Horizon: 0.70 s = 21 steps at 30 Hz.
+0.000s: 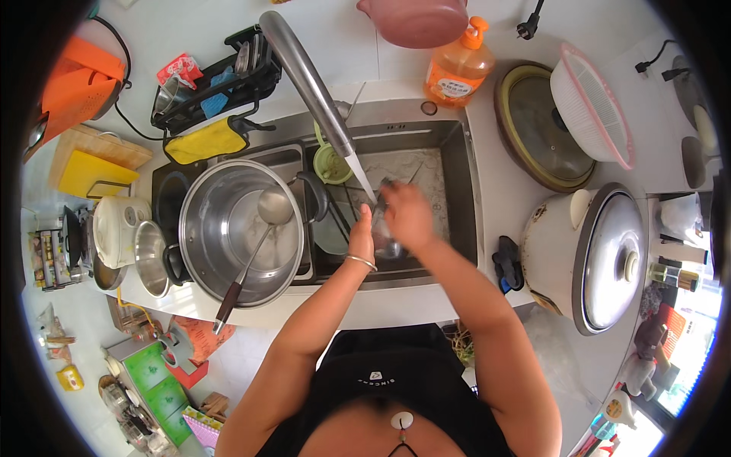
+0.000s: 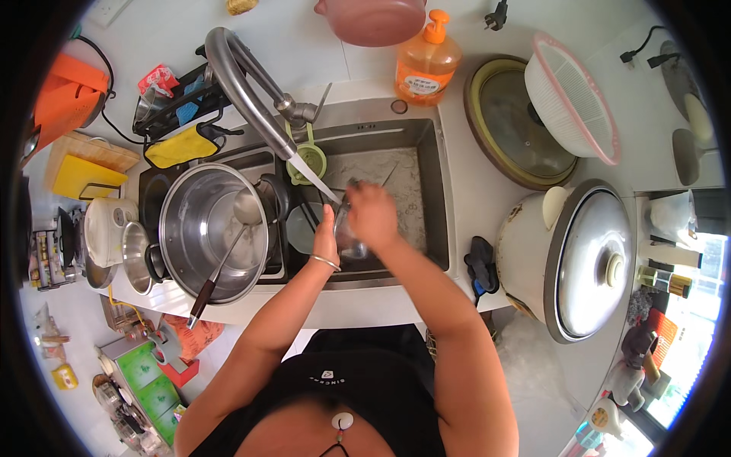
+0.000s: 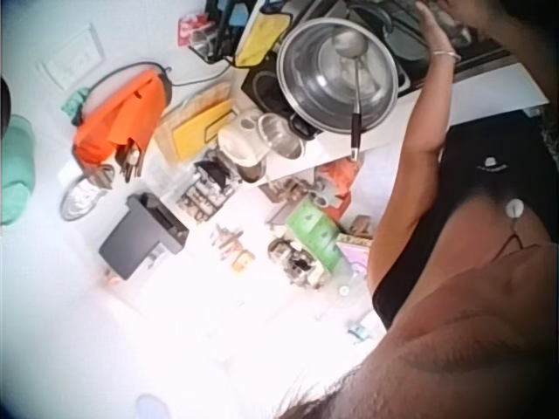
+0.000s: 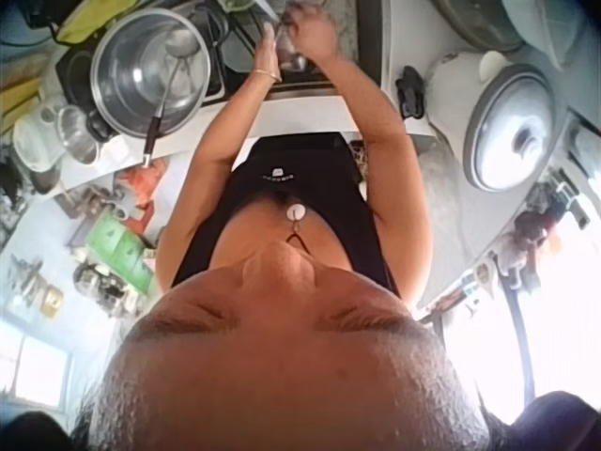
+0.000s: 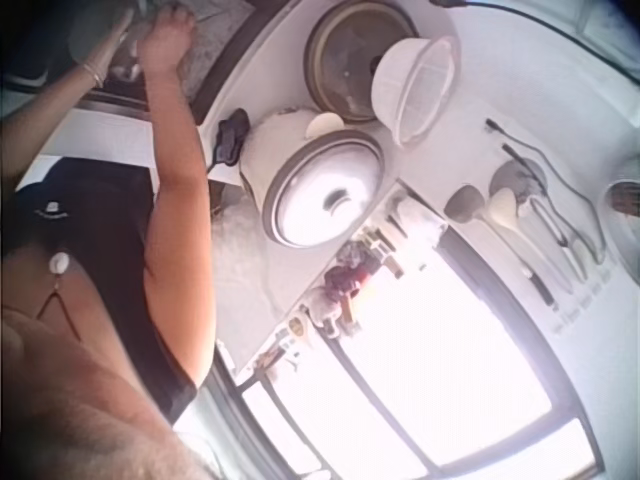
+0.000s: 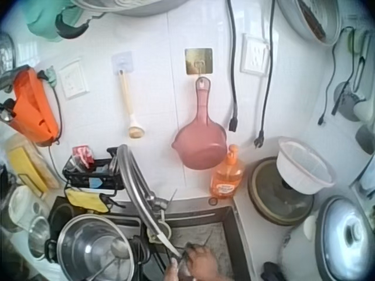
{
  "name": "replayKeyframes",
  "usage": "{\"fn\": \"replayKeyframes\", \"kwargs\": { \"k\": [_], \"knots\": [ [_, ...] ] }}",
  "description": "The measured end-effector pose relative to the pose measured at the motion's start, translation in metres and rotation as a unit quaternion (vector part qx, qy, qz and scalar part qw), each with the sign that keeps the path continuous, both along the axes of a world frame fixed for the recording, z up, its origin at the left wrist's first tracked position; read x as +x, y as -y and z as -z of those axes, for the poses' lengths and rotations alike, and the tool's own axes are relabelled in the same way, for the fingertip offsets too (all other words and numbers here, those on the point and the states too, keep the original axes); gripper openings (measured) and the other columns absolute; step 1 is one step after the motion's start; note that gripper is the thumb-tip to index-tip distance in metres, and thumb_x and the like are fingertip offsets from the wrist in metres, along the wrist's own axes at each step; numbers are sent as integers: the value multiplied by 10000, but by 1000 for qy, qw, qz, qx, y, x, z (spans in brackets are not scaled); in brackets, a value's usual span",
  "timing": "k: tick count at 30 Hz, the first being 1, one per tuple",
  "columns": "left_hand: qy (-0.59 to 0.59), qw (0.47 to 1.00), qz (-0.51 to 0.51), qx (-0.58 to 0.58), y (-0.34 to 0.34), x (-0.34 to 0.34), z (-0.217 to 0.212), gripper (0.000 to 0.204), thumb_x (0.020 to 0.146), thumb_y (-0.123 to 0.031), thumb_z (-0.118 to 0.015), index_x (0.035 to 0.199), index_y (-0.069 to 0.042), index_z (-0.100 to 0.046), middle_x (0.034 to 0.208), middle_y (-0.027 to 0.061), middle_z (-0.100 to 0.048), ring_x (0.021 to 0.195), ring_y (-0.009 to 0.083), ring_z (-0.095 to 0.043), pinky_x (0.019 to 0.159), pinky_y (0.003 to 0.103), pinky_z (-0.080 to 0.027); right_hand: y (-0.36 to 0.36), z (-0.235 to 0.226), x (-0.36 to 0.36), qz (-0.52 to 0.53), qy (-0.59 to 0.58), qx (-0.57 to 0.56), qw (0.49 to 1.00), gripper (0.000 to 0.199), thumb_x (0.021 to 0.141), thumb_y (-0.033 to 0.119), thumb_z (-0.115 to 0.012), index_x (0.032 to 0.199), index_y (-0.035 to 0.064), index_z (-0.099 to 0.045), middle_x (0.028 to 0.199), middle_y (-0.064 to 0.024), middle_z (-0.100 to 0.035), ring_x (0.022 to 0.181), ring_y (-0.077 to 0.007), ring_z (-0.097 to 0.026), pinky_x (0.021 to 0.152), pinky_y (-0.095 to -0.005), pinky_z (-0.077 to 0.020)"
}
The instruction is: The person washes chopsticks, a bowl, a ladle, and a large pot in a sink using a scouring pad under running water.
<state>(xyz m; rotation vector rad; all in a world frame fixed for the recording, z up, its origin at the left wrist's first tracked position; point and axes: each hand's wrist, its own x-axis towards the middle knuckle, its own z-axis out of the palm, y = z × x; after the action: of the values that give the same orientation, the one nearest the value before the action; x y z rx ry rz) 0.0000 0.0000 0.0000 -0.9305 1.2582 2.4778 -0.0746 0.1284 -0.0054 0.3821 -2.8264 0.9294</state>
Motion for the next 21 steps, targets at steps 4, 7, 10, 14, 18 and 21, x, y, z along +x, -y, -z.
{"fn": "replayKeyframes", "kwargs": {
  "k": [4, 7, 10, 14, 18, 21],
  "knots": [
    [-30, 999, 7, 12, -2, -4, -12, 376, 912, -387, -579, 1001, -24, -620, 927, 16, -629, 817, 114, -579, 749, 252, -461, -53, 74, -49, 100, 406, -335, 844, 281, 845, 188, -487, 1024, 41, -647, 993, -132, -648, 830, -253, -619, 706, -382, -489],
    [-59, 993, -98, -15, -8, -27, -22, 341, 920, -335, -585, 1004, -6, -614, 920, 6, -617, 801, 105, -555, 739, 251, -447, -23, 87, -7, 267, 540, -616, 507, 299, 930, 262, -416, 982, 38, -608, 885, -118, -647, 836, -245, -622, 720, -413, -500],
    [-61, 990, -111, -55, -21, -58, -3, 388, 918, -379, -580, 1010, -3, -614, 894, 17, -595, 781, 115, -518, 718, 271, -429, 7, 111, 37, 309, 535, -613, 493, 324, 941, 284, -397, 1042, 38, -584, 961, -129, -634, 853, -291, -607, 704, -479, -482],
    [-38, 974, -65, -214, -14, -69, 17, 531, 903, -463, -564, 960, 62, -619, 797, 57, -616, 714, 161, -522, 675, 338, -443, 19, 46, 43, 242, 352, -362, 828, 382, 916, 214, -480, 1230, -4, -482, 1179, -222, -542, 1040, -388, -539, 817, -480, -448],
    [-67, 854, 153, -493, -19, -44, 18, 486, 914, -412, -534, 865, 63, -626, 712, 222, -609, 661, 326, -569, 648, 377, -435, -17, 29, 28, 129, 159, -209, 956, 414, 902, 139, -492, 1279, -27, -451, 1197, -284, -523, 1119, -425, -493, 943, -415, -414],
    [-193, 774, 250, -549, -24, -19, -12, 406, 911, -325, -540, 706, 26, -544, 675, 220, -563, 696, 422, -548, 611, 452, -416, -62, 52, 19, 141, 282, -230, 921, 504, 944, 323, -460, 1324, -6, -424, 1269, -244, -499, 1128, -375, -512, 974, -387, -398]
  ]
}}
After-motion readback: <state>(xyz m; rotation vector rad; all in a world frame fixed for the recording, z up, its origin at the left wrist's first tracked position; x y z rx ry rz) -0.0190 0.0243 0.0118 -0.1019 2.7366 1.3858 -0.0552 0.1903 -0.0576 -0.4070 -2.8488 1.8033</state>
